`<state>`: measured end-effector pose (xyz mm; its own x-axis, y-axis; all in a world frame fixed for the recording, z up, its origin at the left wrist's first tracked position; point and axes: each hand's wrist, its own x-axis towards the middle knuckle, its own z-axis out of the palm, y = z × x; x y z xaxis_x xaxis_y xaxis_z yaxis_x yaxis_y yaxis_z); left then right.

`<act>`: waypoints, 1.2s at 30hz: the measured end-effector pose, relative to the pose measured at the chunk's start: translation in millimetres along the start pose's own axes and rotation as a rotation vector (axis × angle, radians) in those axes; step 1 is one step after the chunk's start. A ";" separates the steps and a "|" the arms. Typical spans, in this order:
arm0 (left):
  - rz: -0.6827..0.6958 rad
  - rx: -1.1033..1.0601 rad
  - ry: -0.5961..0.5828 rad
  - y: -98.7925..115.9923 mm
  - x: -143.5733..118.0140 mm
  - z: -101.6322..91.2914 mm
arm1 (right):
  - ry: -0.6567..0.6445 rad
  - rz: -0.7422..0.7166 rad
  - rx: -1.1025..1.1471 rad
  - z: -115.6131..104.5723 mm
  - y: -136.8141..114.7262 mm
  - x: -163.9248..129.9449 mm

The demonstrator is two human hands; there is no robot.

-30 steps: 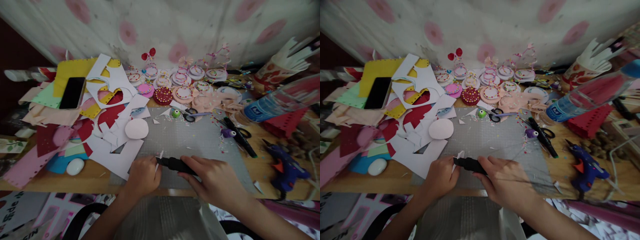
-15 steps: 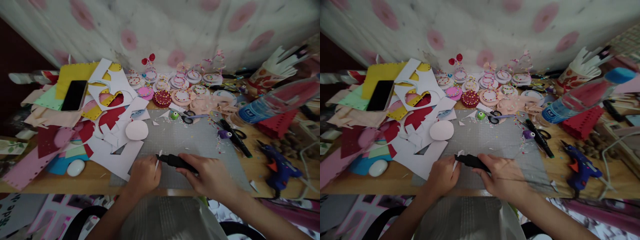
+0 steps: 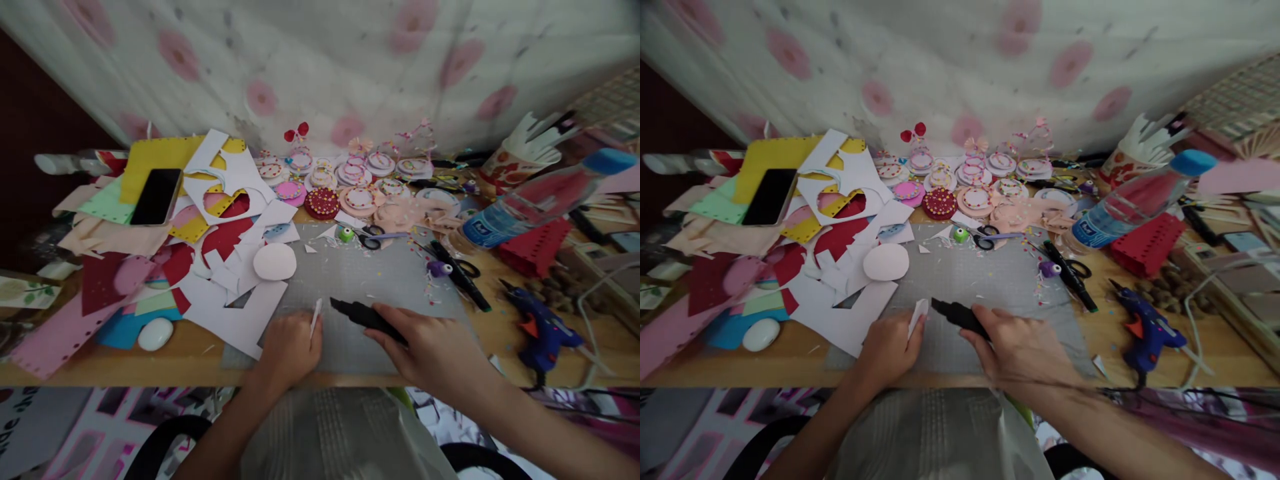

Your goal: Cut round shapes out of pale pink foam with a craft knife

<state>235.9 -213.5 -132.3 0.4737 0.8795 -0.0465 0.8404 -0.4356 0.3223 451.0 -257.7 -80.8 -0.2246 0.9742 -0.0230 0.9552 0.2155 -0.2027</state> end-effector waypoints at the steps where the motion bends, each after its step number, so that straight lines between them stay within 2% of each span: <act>1: 0.001 -0.011 -0.001 -0.8 0.4 0.5 | 0.019 0.017 0.010 -0.1 2.0 -0.2; 3: 0.000 -0.036 -0.002 -2.5 0.8 1.0 | 0.027 0.045 0.098 -1.3 4.7 0.7; 5: 0.005 -0.064 -0.003 -4.8 -0.2 -0.1 | -0.011 0.085 0.278 -2.9 5.2 4.4; 8: -0.043 -0.333 -0.090 -10.6 -7.2 -5.4 | -0.069 0.176 0.675 -1.2 2.1 14.7; 10: -0.132 -0.628 -0.211 -15.6 -14.5 -10.4 | -0.133 0.254 0.997 4.2 -2.8 22.5; 12: -0.219 -0.866 -0.389 -20.1 -20.8 -15.6 | -0.247 0.330 1.326 11.9 -10.3 28.5; 14: -0.292 -1.014 -0.586 -22.9 -23.6 -21.1 | -0.404 0.366 1.612 19.7 -20.0 31.6; 16: -0.381 -1.113 -0.700 -23.4 -22.5 -26.6 | -0.567 0.356 1.795 25.8 -29.9 32.2; 18: -0.437 -1.171 -0.715 -22.4 -19.3 -31.7 | -0.687 0.333 1.866 29.7 -38.2 31.5; 20: -0.412 -1.219 -0.710 -20.8 -16.2 -34.9 | -0.733 0.323 1.908 32.0 -43.9 30.5; 23: -0.332 -1.302 -0.730 -17.7 -14.4 -34.2 | -0.696 0.376 2.014 34.5 -48.1 29.6; 26: -0.360 -1.409 -0.706 -13.7 -15.0 -29.0 | -0.603 0.482 2.092 38.0 -49.4 29.3; 28: -0.375 -1.473 -0.665 -10.8 -15.2 -26.2 | -0.589 0.506 2.126 40.2 -49.7 29.5; 31: -0.362 -1.548 -0.649 -8.5 -14.5 -26.6 | -0.642 0.457 2.178 41.1 -50.2 30.2; 36: -0.433 -1.627 -0.699 -11.1 -14.5 -34.9 | -0.766 0.256 2.296 37.2 -51.2 31.6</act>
<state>210.5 -214.6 -102.2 0.6870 0.4479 -0.5722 0.0583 0.7510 0.6578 387.8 -240.5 -107.5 -0.6880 0.6619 -0.2977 -0.5334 -0.7393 -0.4110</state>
